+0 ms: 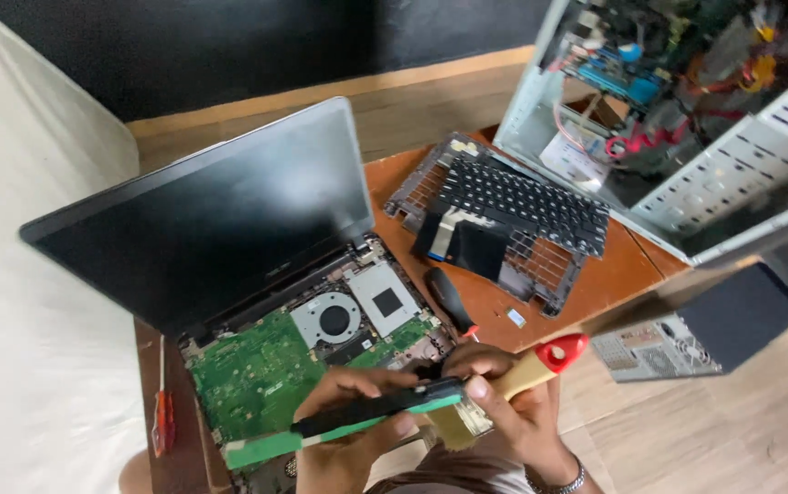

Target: The person removes a green laptop battery from an open laptop, then uses a brush to clean both sides of the battery. The battery is held and brushed repeatedly while the laptop remains on the person's lap.

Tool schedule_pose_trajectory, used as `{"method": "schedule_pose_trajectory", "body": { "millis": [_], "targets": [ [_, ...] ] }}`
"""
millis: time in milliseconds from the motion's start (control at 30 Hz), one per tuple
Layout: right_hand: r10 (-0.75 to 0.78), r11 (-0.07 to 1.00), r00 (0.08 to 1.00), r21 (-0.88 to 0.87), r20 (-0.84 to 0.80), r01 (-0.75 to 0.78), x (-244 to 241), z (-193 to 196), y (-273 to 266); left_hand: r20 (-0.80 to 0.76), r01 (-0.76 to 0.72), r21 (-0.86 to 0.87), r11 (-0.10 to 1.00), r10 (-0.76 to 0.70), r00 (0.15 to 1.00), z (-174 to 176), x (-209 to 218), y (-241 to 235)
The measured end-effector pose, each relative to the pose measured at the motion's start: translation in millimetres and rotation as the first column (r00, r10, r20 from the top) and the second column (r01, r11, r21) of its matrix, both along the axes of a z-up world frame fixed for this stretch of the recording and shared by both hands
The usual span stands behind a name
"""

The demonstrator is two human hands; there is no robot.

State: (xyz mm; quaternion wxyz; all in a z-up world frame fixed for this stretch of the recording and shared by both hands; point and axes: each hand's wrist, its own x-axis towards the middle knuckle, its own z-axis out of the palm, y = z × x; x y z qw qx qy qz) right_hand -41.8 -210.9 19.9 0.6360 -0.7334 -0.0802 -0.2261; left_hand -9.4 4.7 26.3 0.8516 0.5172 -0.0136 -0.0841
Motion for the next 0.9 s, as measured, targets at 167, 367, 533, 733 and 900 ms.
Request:
{"method": "schedule_pose_trajectory", "body": {
  "millis": [167,367,533,733,900],
  "targets": [
    [0.113,0.99,0.99,0.099,-0.084,-0.105,5,-4,-1,-0.092,0.107,-0.042,0.993,-0.111,0.99,-5,9,10],
    [-0.047,0.987,0.997,0.151,-0.064,0.056,7,-27,5,-0.23,0.116,0.054,0.992,-0.101,0.968,4,14,10],
    [-0.377,0.806,0.789,0.249,-0.485,0.538,-5,-16,36,-0.155,0.073,0.017,0.997,-0.069,0.985,-23,14,-3],
    [-0.452,0.86,0.892,-0.273,-0.016,0.431,-17,-50,1,-0.101,0.091,0.142,0.986,-0.078,0.992,-25,15,-12],
    [0.027,0.919,0.997,0.395,-0.071,0.003,-17,-80,-11,-0.022,-0.022,0.193,0.981,0.027,0.999,-31,11,-27]
  ]
}}
